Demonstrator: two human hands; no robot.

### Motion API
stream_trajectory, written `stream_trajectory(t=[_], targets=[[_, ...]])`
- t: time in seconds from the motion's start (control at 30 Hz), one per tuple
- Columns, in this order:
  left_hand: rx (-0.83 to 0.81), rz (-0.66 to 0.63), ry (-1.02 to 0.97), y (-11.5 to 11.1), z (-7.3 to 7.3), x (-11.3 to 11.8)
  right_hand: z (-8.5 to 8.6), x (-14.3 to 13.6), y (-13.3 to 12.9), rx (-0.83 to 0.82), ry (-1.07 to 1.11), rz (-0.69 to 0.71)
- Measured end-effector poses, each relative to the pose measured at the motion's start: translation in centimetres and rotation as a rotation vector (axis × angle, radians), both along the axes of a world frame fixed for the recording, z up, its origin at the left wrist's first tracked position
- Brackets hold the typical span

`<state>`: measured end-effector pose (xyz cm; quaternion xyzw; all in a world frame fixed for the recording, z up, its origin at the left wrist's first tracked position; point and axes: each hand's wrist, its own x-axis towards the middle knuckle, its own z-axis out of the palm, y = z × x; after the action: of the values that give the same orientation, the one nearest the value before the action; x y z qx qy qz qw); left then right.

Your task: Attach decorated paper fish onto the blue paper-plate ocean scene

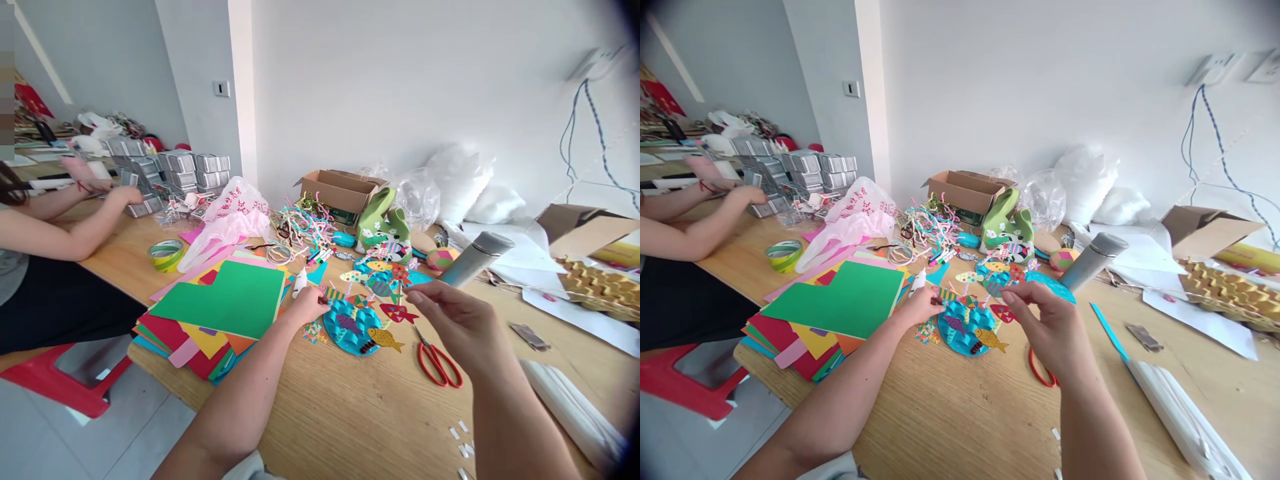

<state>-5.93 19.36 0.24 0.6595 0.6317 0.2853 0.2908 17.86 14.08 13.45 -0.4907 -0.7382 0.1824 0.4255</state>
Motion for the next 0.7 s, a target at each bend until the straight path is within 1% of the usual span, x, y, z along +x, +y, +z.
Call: stream_trajectory(t=[0.1,0.2,0.3,0.37,0.47,0.53,0.7], targets=[[0.016,-0.033,0.005,0.0,0.0,0.0,0.4,-2.1,1.5,0.006,-0.121,0.089],[0.019,-0.055,0.010,-0.1,0.2,0.1,0.5,-4.1,3.8,-0.037,-0.274,0.193],[0.015,-0.060,0.008,-0.2,0.4,0.1,0.1,-6.1,6.1,-0.099,-0.481,0.291],[0.015,-0.051,0.010,-0.2,0.4,0.1,-0.3,-7.5,7.2,-0.136,-0.643,0.337],[0.017,-0.040,0.013,0.0,0.1,0.1,-0.8,-9.4,8.0,-0.162,-0.876,0.373],[0.018,-0.037,0.009,0.1,-0.2,0.1,-1.1,-10.2,8.1,-0.166,-0.988,0.375],[0.017,-0.047,-0.003,0.5,-0.7,0.2,-1.9,-10.8,7.9,-0.155,-1.113,0.367]])
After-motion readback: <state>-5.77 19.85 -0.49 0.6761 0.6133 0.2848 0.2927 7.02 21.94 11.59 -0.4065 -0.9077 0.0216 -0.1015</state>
